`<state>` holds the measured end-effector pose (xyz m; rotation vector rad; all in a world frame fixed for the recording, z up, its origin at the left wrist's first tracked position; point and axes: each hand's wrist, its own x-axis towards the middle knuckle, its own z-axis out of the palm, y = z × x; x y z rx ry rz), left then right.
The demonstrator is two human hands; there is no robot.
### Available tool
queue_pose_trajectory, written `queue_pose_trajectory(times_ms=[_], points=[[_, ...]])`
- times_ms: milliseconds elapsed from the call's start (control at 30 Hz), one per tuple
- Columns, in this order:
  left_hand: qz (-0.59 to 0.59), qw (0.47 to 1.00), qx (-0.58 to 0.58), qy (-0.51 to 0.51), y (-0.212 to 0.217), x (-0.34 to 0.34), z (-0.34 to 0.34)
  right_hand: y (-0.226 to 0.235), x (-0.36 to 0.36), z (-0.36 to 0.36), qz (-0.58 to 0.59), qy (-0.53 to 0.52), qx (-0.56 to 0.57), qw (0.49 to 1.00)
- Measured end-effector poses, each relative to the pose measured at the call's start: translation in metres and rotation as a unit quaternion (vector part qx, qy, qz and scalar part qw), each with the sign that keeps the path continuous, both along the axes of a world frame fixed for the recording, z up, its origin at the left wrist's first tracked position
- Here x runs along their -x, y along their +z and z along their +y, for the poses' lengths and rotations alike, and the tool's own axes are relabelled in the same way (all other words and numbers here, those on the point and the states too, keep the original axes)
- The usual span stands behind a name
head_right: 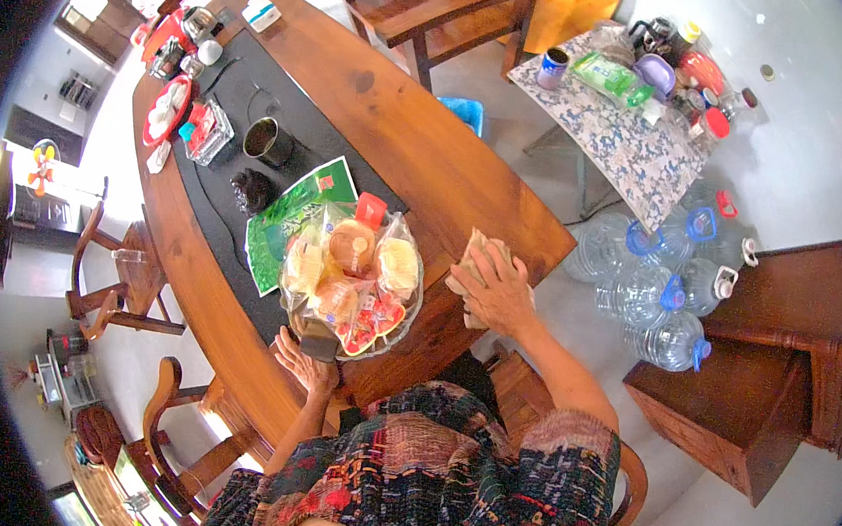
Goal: The person wipes a wooden dining table and chairs with a cloth, moving items like a red basin, a tray of cups, and a bag of bread aside to reach different areas. They also pick up and place a plastic bottle on a nearby coffee table before returning to wipe the dining table and chairs again.
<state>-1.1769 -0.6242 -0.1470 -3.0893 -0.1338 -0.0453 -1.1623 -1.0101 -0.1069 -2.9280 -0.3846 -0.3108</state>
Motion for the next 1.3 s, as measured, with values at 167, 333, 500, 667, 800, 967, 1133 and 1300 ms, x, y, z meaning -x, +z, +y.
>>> queue_pose_trajectory(times_ms=[167,333,500,667,800,967,1133,1300], points=[[-0.019,1.000,-0.006,-0.008,0.002,-0.003,-0.002,-0.005,-0.007,-0.013,-0.016,-0.095,0.002,0.995],[-0.053,0.998,-0.035,0.006,0.012,-0.003,-0.007,-0.011,-0.097,-0.027,-0.054,-0.161,0.004,0.986],[-0.067,0.997,-0.039,-0.018,-0.010,-0.007,0.003,-0.025,-0.189,-0.023,-0.054,-0.173,-0.040,0.983],[-0.033,0.999,-0.010,-0.024,0.002,-0.005,0.000,-0.043,-0.234,0.003,-0.119,-0.214,-0.065,0.967],[-0.036,0.998,-0.044,-0.023,-0.014,0.004,0.005,-0.035,-0.188,-0.009,-0.111,-0.271,-0.073,0.953],[-0.030,0.995,-0.091,-0.030,-0.034,0.016,0.021,-0.022,-0.107,-0.027,-0.081,-0.424,-0.051,0.901],[-0.025,0.993,-0.102,-0.058,-0.044,0.009,0.033,-0.023,-0.059,-0.031,-0.131,-0.550,-0.007,0.825],[-0.028,0.998,-0.048,-0.038,-0.036,0.006,0.033,-0.039,-0.028,0.006,-0.109,-0.625,-0.206,0.745]])
